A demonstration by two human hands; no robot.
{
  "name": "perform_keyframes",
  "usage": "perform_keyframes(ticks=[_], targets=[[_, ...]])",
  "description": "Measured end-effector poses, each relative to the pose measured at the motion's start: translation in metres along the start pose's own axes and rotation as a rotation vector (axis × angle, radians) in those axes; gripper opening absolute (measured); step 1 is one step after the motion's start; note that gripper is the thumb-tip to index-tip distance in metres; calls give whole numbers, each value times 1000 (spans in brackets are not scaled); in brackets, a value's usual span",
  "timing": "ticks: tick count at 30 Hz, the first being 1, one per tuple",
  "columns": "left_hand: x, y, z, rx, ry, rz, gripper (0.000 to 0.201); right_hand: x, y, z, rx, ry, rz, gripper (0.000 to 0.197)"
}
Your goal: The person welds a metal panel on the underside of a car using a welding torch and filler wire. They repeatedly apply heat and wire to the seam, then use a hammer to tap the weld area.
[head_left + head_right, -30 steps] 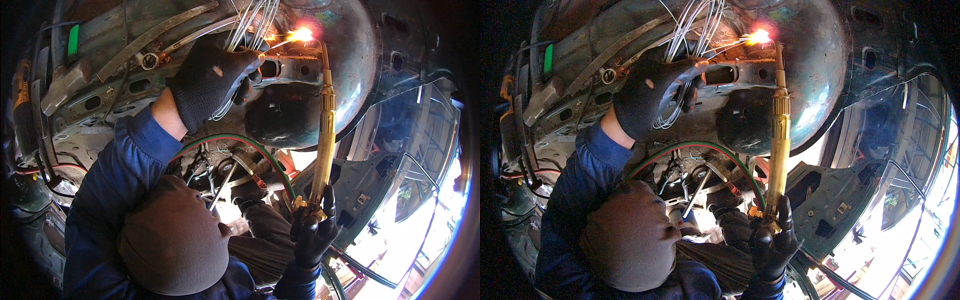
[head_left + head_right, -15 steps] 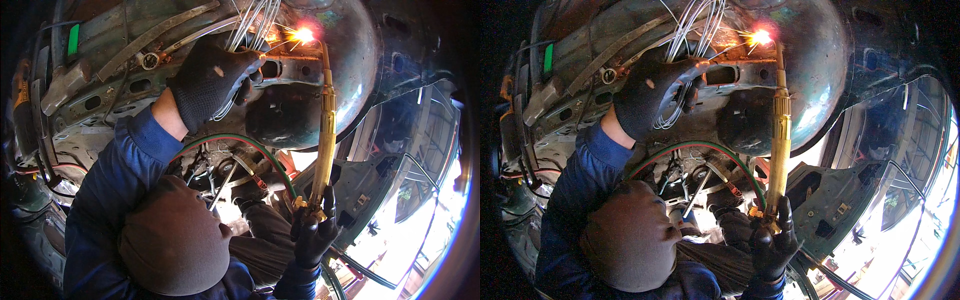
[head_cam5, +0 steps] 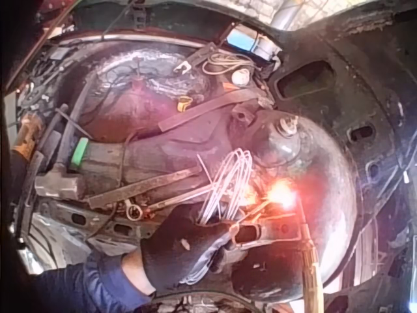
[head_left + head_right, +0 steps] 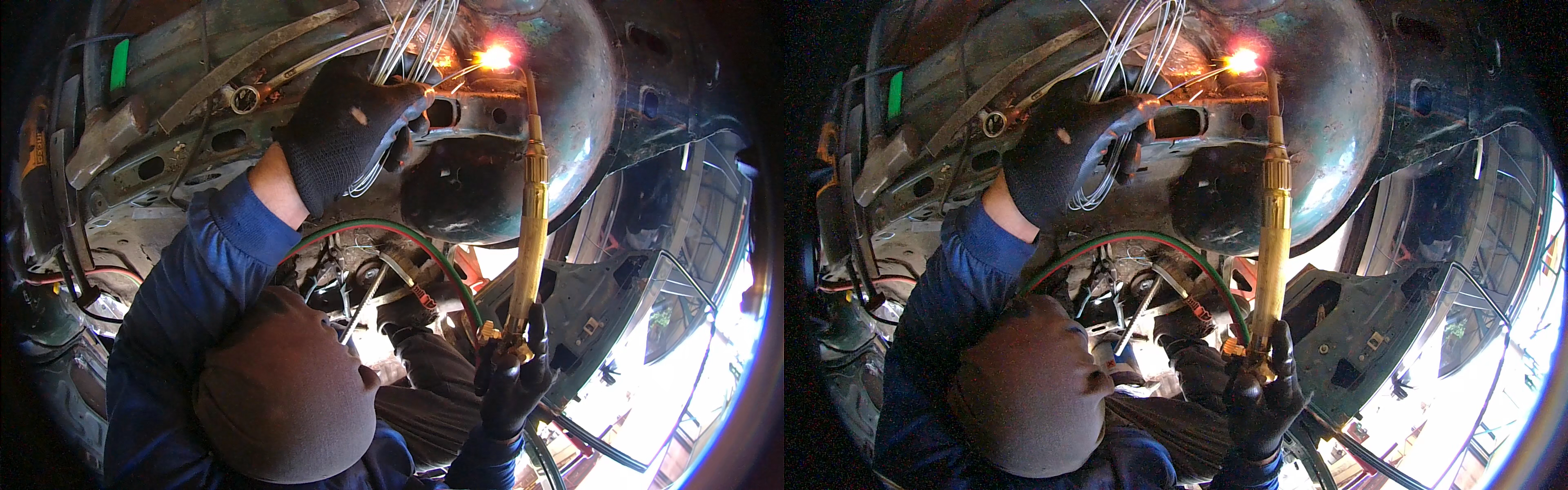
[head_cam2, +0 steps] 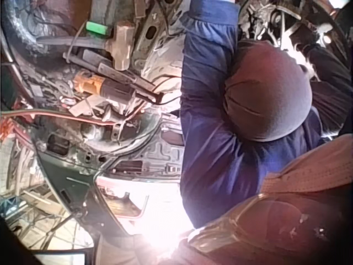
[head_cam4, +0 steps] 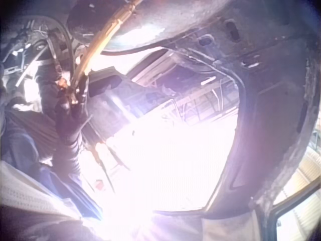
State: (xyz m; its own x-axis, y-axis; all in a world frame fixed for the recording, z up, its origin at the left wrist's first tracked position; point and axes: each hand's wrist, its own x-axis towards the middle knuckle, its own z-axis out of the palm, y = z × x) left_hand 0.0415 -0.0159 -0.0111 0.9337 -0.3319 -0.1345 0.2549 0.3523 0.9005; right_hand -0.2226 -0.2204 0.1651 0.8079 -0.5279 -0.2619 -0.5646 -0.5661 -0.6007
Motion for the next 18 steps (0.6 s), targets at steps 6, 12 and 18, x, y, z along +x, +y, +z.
perform_keyframes(ticks=[6, 12, 18], targets=[[0, -6, 2, 32, 20, 130, 35, 0, -7, 3, 39, -13, 24, 90], [0, -9, 1, 55, 19, 153, 36, 3, -3, 4, 4, 10, -42, 88], [3, -9, -1, 104, 1, 85, 39, 6, -14, 10, 44, 24, -69, 91]])
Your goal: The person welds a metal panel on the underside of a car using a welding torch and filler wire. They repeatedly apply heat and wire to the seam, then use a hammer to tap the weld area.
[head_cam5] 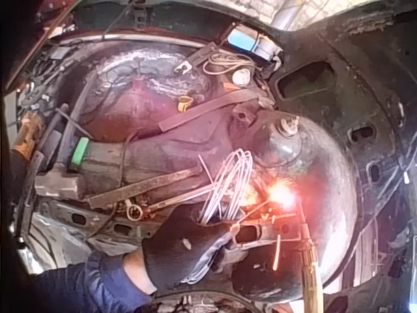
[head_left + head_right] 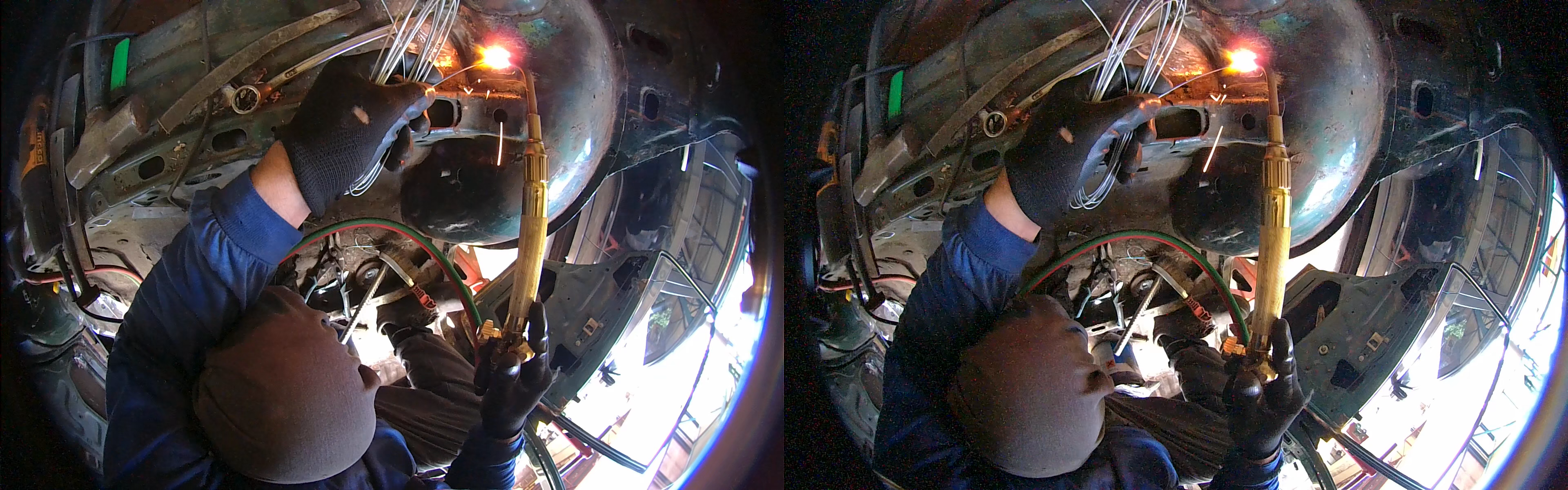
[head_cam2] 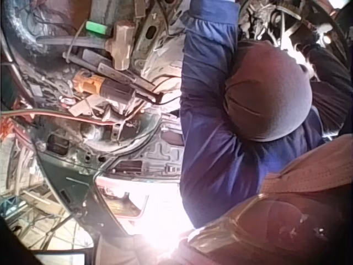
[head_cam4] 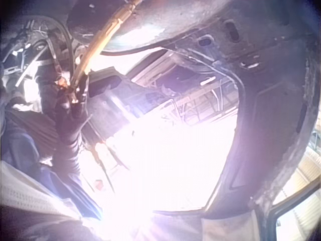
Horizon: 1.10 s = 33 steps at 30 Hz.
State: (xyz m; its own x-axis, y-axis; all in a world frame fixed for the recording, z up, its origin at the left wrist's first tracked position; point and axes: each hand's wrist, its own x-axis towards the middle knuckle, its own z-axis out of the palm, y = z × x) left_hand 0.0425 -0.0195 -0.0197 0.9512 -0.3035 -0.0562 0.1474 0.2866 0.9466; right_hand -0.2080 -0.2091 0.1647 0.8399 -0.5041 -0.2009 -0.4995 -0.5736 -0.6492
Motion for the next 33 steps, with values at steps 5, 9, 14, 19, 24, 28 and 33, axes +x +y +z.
perform_keyframes(ticks=[5, 9, 14, 19, 24, 28, 33], targets=[[1, -2, 0, 59, -1, 63, 40, 0, 2, -4, -15, -16, -2, 90], [2, 5, 3, -91, 19, -124, 39, -6, 6, -10, 14, -51, 85, 88], [2, -3, -2, 33, -15, 38, 38, -6, 11, -12, -35, -32, 83, 87], [0, 9, 4, -109, 22, -147, 38, -5, 8, -10, -9, -43, 91, 90], [-1, 2, 2, -98, 6, -51, 37, 1, 10, -6, -106, -37, 8, 92], [0, 5, 5, -146, 31, -153, 38, 0, 4, -8, -87, -39, 33, 89], [2, -6, 1, -11, -20, -2, 38, -2, 8, -9, -38, -56, 80, 87]])
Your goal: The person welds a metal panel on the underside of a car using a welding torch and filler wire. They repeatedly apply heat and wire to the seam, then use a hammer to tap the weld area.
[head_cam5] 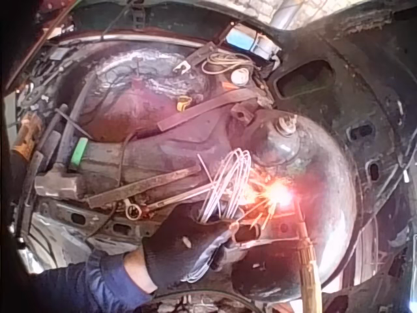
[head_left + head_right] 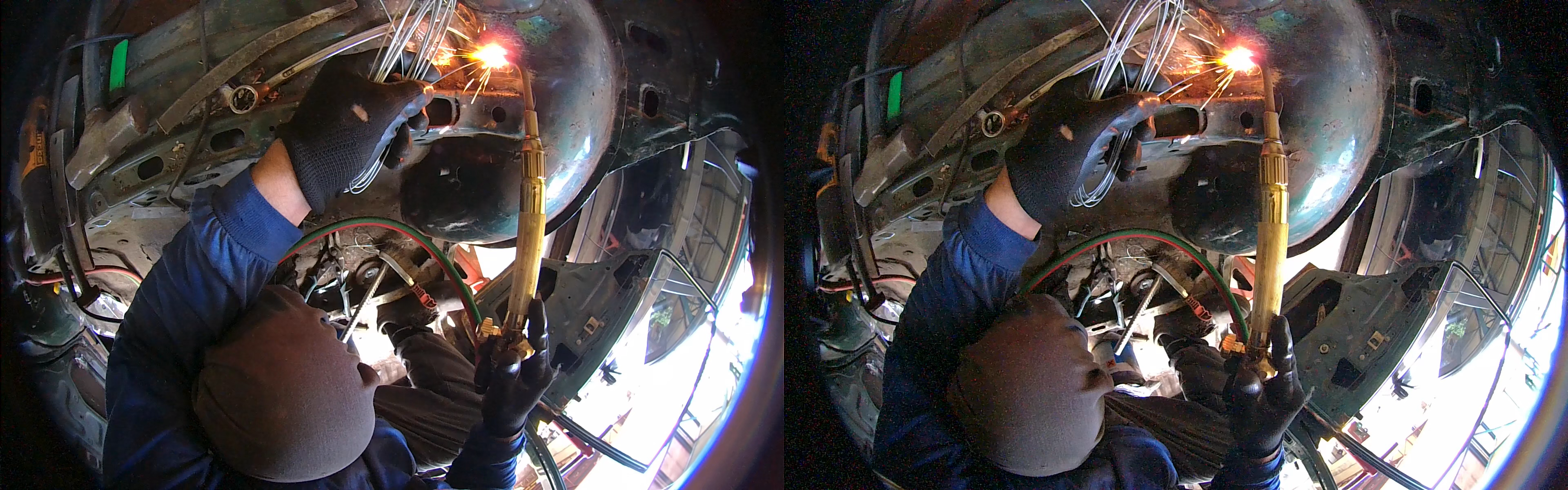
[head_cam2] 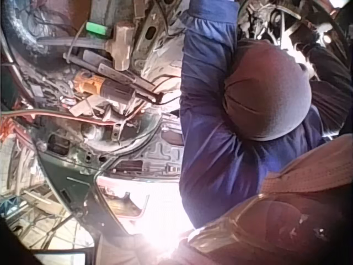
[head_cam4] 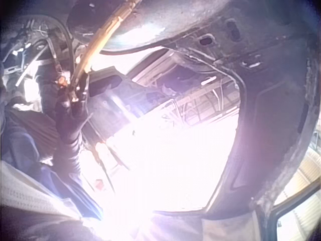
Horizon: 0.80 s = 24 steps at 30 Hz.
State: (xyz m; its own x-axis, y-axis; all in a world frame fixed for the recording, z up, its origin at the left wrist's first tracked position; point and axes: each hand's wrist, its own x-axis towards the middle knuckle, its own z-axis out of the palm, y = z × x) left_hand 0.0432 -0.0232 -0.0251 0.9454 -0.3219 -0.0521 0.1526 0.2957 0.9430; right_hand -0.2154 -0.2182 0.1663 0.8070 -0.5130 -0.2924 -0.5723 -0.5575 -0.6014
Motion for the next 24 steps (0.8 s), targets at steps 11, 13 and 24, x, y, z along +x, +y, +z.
perform_keyframes(ticks=[11, 13, 24], targets=[[-1, 6, 3, -80, 32, -98, 40, 0, 1, 2, 58, 25, -17, 88], [-1, 10, 6, -142, 67, -117, 40, 1, -3, 3, 78, 15, -18, 88], [2, 9, 1, -126, 34, -172, 40, 1, -12, 2, 96, -9, 44, 91]])
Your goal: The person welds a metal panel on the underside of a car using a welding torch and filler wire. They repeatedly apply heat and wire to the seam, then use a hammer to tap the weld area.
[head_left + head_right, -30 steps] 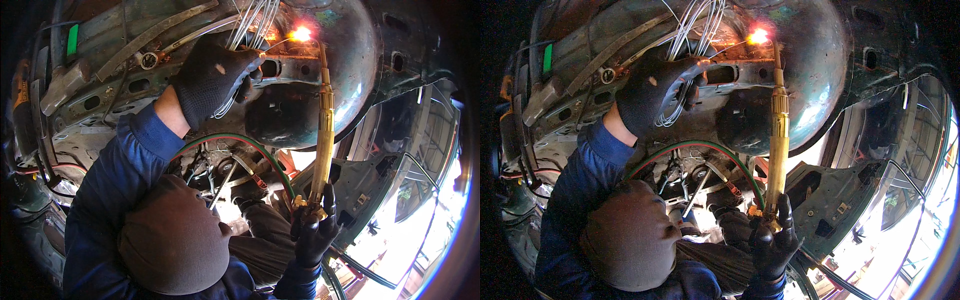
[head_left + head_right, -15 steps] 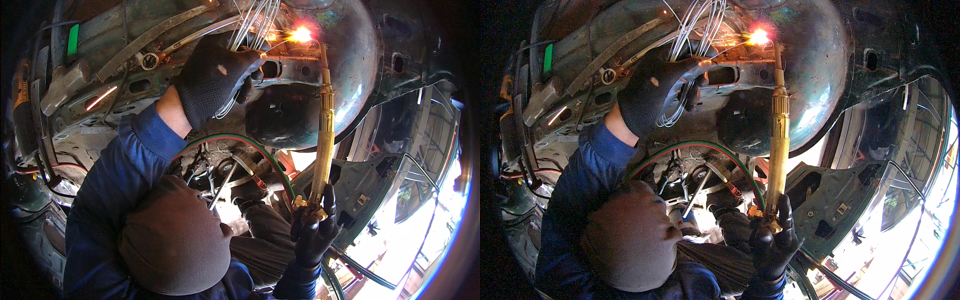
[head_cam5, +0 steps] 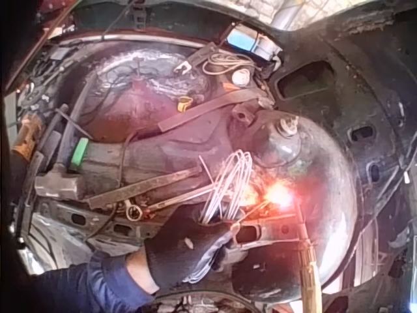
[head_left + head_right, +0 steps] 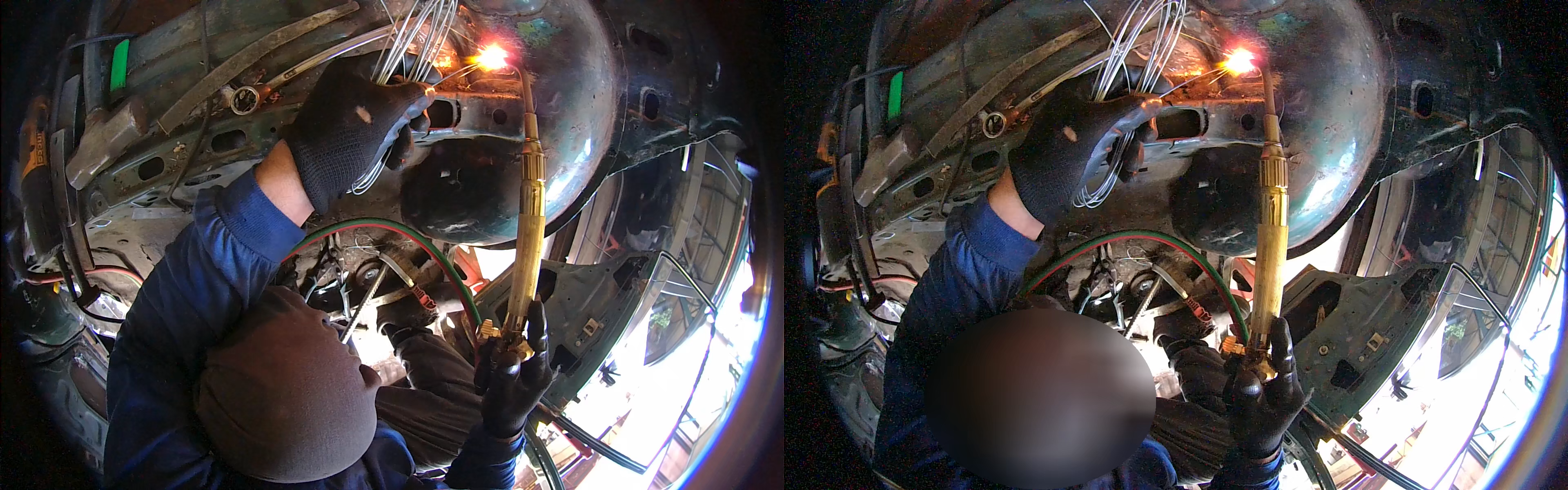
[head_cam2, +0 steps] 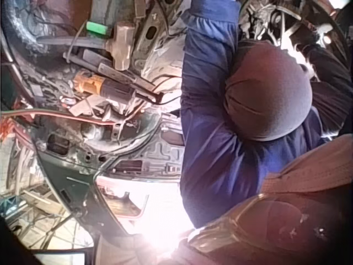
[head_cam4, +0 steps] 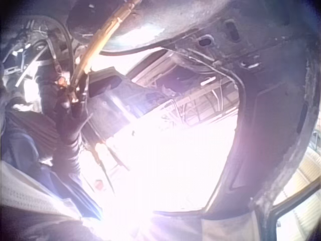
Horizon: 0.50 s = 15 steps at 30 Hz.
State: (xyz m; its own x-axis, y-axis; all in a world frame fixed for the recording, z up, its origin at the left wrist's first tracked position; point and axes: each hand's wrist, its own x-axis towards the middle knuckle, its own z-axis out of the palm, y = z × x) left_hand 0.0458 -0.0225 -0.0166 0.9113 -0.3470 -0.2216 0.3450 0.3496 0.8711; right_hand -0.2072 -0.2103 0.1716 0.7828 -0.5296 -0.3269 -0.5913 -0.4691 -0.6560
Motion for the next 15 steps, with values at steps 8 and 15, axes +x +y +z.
perform_keyframes(ticks=[8, 15], targets=[[2, -6, 2, 7, 4, 34, 38, 2, 13, -4, -81, 27, -63, 93], [1, -6, 1, 36, 0, 100, 37, 2, 9, -3, -77, 20, -46, 92]])
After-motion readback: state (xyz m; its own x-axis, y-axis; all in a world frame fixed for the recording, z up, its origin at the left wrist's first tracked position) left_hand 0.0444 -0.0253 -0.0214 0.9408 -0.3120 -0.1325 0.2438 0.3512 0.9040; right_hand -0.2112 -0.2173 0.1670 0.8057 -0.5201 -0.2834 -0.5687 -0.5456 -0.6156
